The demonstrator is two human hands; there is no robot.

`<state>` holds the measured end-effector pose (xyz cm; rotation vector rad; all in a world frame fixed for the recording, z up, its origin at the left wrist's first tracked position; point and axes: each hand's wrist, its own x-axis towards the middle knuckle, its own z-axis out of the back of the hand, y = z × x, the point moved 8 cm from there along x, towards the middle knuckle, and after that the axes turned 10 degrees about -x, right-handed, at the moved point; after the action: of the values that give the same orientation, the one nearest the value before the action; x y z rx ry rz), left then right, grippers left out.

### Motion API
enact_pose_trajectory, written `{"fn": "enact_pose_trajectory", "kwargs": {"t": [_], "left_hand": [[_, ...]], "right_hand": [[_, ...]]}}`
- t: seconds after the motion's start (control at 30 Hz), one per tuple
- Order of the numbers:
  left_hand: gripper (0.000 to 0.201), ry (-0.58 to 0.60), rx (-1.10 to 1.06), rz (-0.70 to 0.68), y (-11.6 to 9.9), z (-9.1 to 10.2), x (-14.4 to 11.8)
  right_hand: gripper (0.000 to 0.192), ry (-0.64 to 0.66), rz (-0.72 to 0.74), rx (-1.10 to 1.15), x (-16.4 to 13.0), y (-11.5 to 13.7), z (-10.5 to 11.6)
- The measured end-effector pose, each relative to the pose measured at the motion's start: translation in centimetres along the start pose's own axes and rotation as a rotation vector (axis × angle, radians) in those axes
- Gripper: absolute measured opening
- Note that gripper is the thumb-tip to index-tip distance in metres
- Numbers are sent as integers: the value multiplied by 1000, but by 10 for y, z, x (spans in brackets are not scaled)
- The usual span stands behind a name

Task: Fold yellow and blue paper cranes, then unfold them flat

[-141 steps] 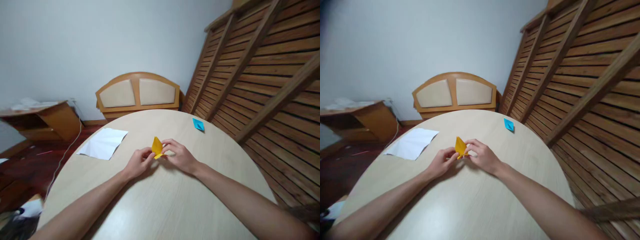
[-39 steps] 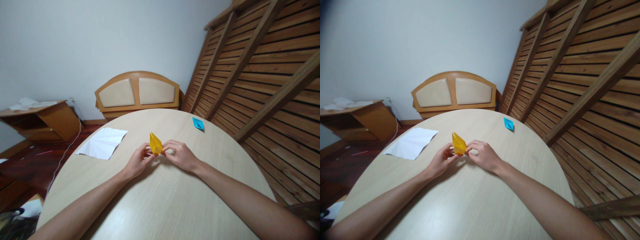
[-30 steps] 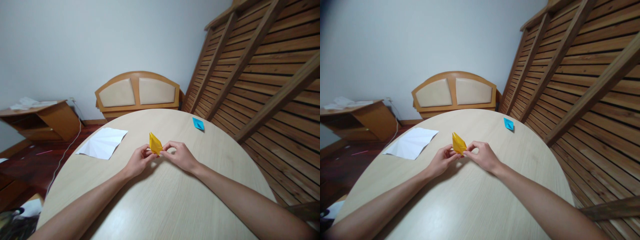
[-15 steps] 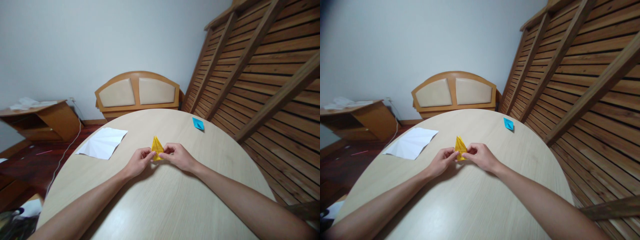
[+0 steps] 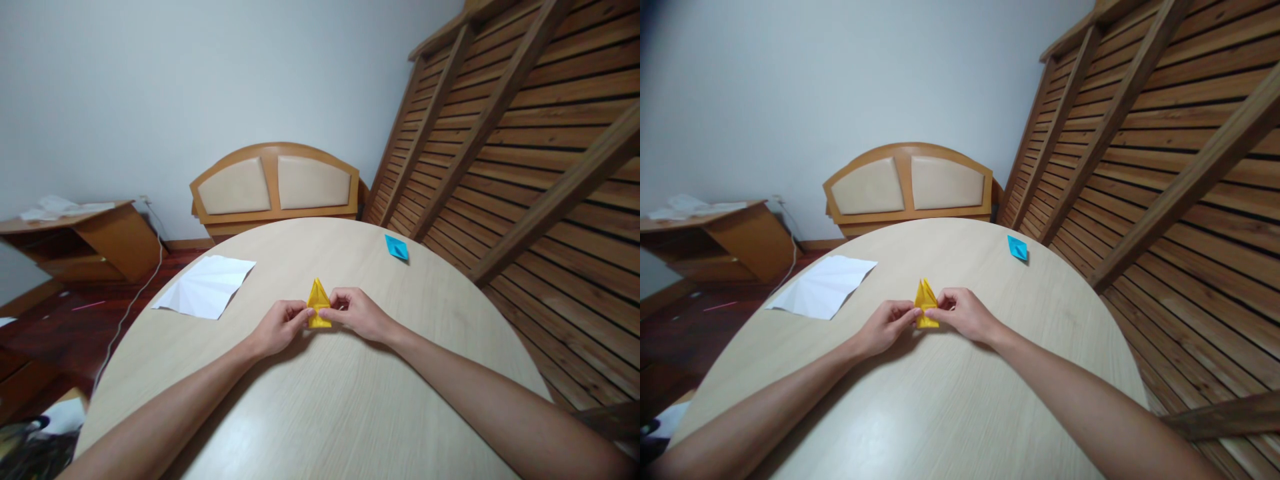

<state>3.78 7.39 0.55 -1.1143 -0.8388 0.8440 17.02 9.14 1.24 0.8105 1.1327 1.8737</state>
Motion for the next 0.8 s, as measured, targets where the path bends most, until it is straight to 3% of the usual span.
{"fn": "enact_pose_trajectory", "kwargs": {"t": [0.33,0.53,0.8], "left_hand": [[40,-1,-79,66,-4,-2,0],[42,4,-98,79,4,-2,0],[40,-21,-91,81,9,-1,1]], "right_hand": [[29,70,52,-117,1,-1,-3],[37,78,68,-137,1,-1,-2],[31,39,119,-210,1,4,-3]]}}
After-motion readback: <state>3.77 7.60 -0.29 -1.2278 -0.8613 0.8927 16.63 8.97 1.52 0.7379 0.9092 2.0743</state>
